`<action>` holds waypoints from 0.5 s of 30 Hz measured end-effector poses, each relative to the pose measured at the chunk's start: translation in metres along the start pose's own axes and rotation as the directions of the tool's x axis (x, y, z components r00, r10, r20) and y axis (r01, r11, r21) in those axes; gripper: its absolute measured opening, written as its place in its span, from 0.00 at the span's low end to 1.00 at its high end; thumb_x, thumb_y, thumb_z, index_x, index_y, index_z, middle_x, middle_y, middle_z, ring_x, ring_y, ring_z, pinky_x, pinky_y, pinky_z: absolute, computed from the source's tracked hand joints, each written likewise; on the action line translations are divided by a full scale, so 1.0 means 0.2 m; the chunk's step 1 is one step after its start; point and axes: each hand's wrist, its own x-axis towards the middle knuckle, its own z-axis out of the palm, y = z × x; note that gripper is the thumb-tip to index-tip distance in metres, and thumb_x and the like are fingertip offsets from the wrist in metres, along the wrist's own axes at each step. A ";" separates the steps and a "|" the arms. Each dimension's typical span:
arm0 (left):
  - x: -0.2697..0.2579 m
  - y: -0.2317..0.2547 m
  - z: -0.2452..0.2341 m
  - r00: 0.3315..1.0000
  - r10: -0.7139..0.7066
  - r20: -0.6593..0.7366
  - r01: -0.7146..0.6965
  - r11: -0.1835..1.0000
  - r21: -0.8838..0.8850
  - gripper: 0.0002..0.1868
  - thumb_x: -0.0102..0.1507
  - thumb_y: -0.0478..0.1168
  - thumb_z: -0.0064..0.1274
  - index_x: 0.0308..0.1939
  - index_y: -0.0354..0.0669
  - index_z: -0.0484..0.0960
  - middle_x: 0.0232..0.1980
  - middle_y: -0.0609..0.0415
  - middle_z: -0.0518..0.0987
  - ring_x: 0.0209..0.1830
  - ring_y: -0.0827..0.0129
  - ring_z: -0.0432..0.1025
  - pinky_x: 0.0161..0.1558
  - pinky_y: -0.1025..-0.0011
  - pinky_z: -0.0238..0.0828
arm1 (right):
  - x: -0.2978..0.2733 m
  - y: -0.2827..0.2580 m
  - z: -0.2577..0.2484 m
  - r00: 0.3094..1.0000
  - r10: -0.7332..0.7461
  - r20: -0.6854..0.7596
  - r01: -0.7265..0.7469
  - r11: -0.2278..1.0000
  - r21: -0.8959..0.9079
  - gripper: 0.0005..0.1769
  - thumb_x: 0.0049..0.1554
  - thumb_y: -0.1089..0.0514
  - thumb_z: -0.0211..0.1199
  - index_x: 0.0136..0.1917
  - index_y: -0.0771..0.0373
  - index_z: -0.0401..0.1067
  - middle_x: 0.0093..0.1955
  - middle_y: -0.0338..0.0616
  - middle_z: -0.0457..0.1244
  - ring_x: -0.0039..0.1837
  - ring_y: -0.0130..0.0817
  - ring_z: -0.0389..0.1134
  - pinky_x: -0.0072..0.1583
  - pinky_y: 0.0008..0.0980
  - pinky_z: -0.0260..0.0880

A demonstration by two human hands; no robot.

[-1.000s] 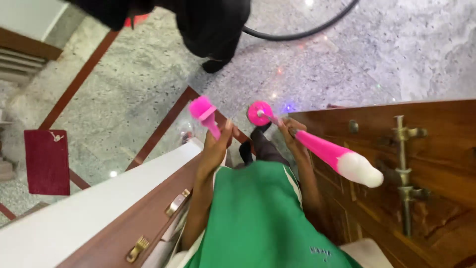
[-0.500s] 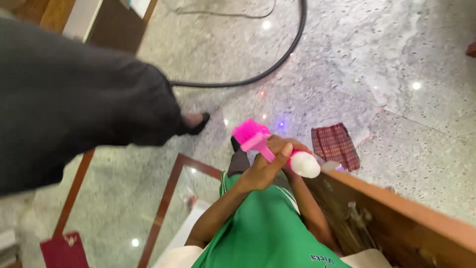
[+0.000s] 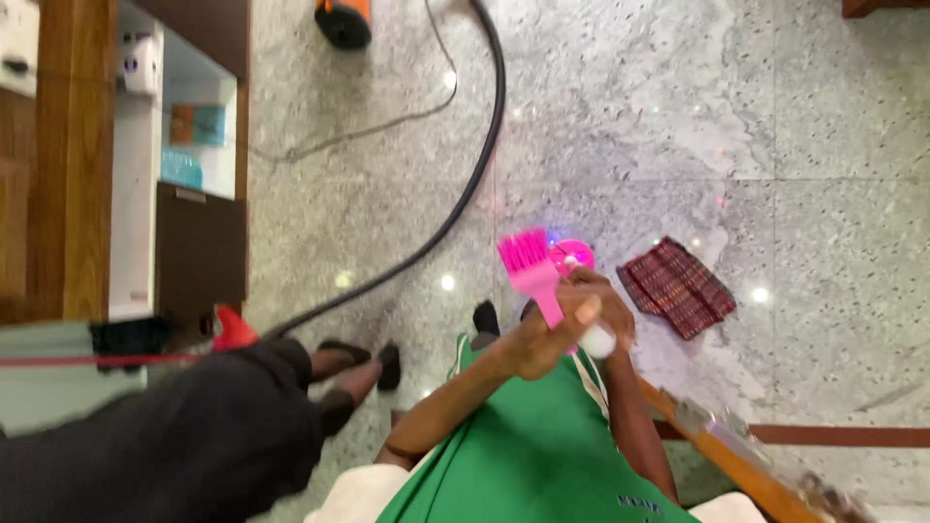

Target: The recorder is cleaning a tiled floor and marble stairs using a pink mop and a pink scrubbing brush.

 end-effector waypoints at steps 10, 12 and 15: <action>0.71 -0.29 -0.52 0.985 -0.091 0.149 0.100 0.994 -0.049 0.25 0.80 0.44 0.26 0.41 0.34 0.77 0.47 0.47 0.76 0.51 0.62 0.71 0.61 0.65 0.67 | 0.79 -0.27 -0.24 0.944 -0.330 0.024 0.322 0.899 -0.298 0.14 0.50 0.55 0.68 0.48 0.64 0.79 0.60 0.54 0.60 0.65 0.42 0.62 0.65 0.38 0.62; 0.95 -0.33 -0.67 0.990 -0.046 0.135 0.052 0.998 -0.040 0.28 0.80 0.45 0.24 0.37 0.36 0.78 0.44 0.49 0.79 0.47 0.65 0.72 0.62 0.65 0.67 | 1.09 -0.17 -0.35 0.973 -0.198 0.122 0.231 0.874 -0.427 0.14 0.50 0.55 0.67 0.48 0.64 0.79 0.55 0.51 0.62 0.60 0.40 0.64 0.61 0.36 0.64; 1.27 -0.33 -0.85 0.997 -0.022 0.076 0.024 0.999 -0.028 0.28 0.80 0.46 0.27 0.36 0.33 0.76 0.45 0.45 0.79 0.52 0.57 0.72 0.65 0.62 0.61 | 1.63 0.05 -0.52 0.976 -0.172 0.131 0.214 0.848 -0.485 0.15 0.51 0.54 0.65 0.49 0.65 0.78 0.49 0.46 0.65 0.53 0.37 0.67 0.55 0.33 0.67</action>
